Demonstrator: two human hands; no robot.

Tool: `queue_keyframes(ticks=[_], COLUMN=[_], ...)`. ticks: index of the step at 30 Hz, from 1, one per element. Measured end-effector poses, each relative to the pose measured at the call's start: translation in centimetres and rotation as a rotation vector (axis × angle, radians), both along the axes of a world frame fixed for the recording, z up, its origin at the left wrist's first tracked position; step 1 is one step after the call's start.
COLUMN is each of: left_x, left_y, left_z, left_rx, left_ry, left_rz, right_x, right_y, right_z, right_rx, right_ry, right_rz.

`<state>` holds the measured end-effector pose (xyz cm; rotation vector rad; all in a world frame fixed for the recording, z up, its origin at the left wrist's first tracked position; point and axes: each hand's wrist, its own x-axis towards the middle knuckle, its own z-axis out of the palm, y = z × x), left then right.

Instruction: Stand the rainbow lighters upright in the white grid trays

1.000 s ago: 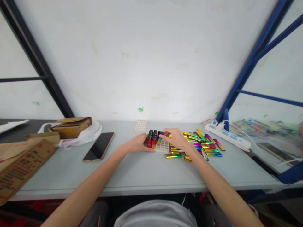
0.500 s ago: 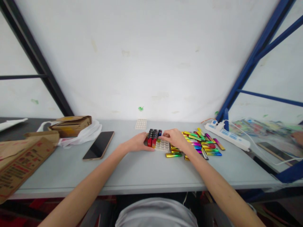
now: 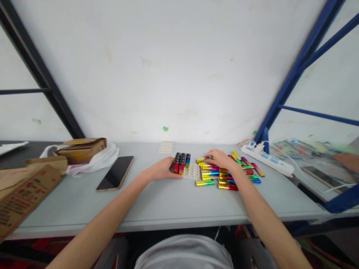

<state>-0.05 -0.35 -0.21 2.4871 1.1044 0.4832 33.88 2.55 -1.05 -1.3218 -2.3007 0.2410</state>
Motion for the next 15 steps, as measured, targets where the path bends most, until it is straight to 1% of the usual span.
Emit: queue_keyframes(ticks=[3,6,9,13,15], left_x=[0.0,0.0,0.0,0.0,0.1], left_y=[0.0,0.1,0.2,0.1,0.0], left_z=[0.0,-0.1,-0.2,0.0,0.1], left_rx=[-0.002,0.0,0.007,0.026,0.02], left_ry=[-0.003,0.004,0.004,0.026,0.028], left_rz=[0.0,-0.01,-0.019,-0.017,-0.015], right_x=[-0.6,-1.0,-1.6,-3.5,-4.6], right_y=[0.2,-0.1,-0.5,-1.1,-1.4], right_z=[-0.2,0.6,1.4,1.9,2.0], right_rx=[-0.019,0.01,-0.026,-0.152,-0.229], right_ry=[-0.004,0.121,0.393,0.811,1.019], right_rz=[-0.003,-0.008,-0.003,0.015,0.051])
